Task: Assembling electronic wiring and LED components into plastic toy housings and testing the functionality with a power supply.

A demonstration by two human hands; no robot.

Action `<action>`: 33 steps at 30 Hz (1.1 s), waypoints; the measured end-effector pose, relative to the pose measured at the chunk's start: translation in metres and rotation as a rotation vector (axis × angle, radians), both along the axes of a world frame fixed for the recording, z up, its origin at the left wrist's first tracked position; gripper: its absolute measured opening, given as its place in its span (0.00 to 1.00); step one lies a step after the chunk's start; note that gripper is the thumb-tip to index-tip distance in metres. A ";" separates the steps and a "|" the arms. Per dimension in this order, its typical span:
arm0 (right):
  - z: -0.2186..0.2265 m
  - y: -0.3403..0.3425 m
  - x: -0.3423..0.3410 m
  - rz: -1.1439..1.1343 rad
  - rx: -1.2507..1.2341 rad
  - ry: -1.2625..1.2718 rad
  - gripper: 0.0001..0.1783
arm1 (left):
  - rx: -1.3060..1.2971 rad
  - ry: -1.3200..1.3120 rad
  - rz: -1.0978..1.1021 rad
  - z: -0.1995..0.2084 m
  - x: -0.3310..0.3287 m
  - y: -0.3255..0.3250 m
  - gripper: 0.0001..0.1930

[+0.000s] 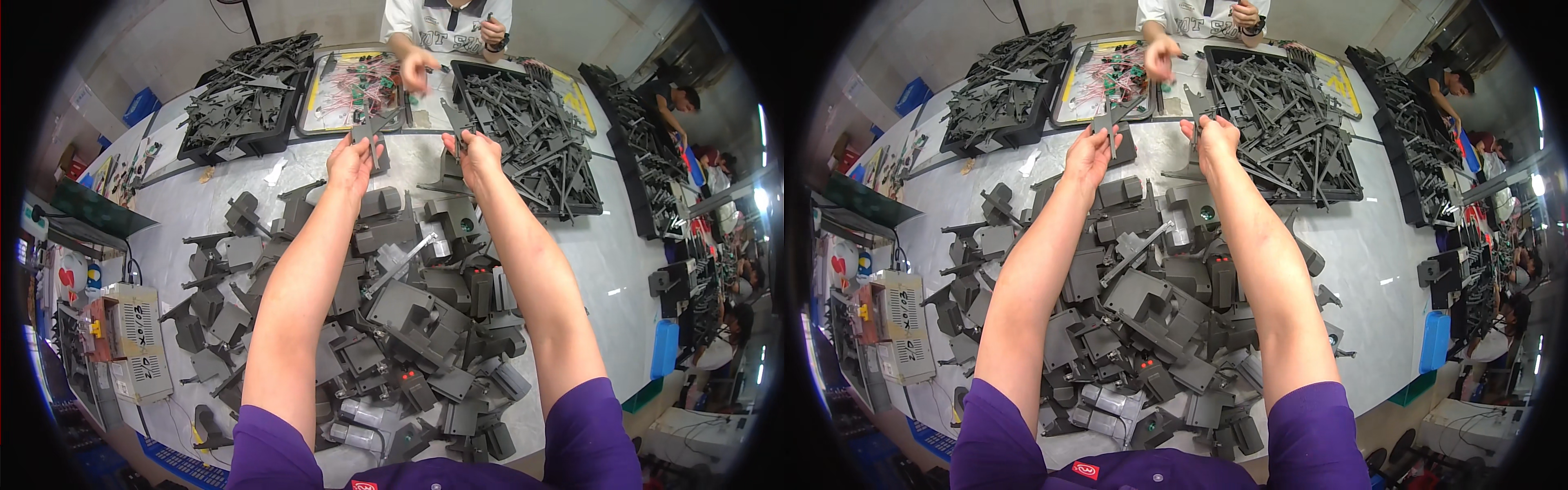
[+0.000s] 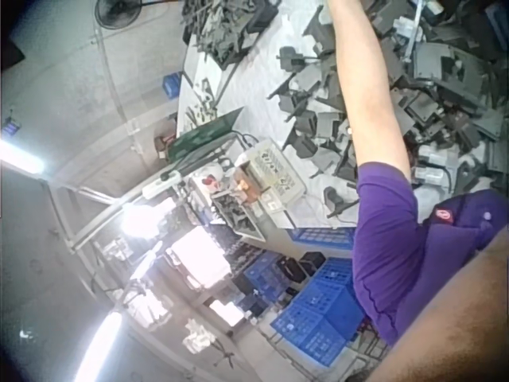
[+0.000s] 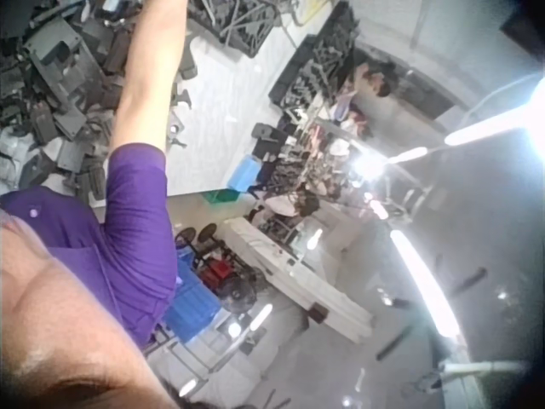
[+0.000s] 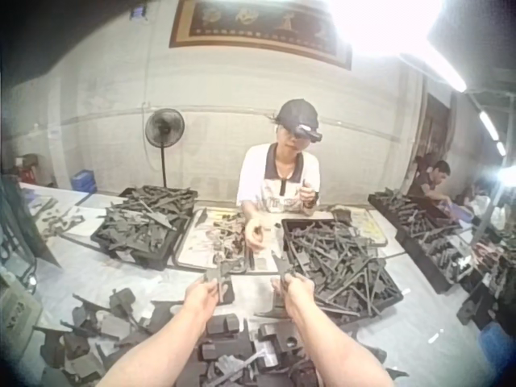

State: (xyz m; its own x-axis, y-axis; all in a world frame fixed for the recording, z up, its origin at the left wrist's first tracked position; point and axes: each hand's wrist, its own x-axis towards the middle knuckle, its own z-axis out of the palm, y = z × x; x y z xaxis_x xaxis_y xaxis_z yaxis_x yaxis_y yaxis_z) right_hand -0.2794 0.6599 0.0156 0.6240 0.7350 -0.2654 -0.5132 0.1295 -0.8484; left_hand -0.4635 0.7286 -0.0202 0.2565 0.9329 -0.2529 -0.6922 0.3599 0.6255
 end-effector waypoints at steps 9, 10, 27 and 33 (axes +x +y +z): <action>0.007 0.000 0.011 -0.016 0.097 -0.029 0.20 | 0.007 0.003 -0.030 0.003 0.008 -0.003 0.17; 0.011 -0.001 0.012 0.000 0.135 -0.008 0.21 | 0.008 -0.001 -0.033 0.003 0.008 -0.003 0.17; 0.033 -0.069 0.008 0.141 -0.023 -0.003 0.22 | 0.014 -0.014 -0.032 -0.008 0.038 0.001 0.15; 0.037 -0.143 0.043 0.187 -0.087 -0.019 0.22 | -0.015 0.072 -0.029 -0.004 0.054 0.003 0.16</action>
State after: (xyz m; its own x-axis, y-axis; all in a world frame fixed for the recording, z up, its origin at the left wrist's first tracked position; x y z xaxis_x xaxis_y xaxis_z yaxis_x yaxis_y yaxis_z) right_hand -0.2359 0.5168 0.0524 0.4845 0.8134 -0.3218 -0.5050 -0.0403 -0.8622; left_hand -0.4096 0.7313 -0.0240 0.2639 0.9212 -0.2859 -0.6347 0.3891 0.6677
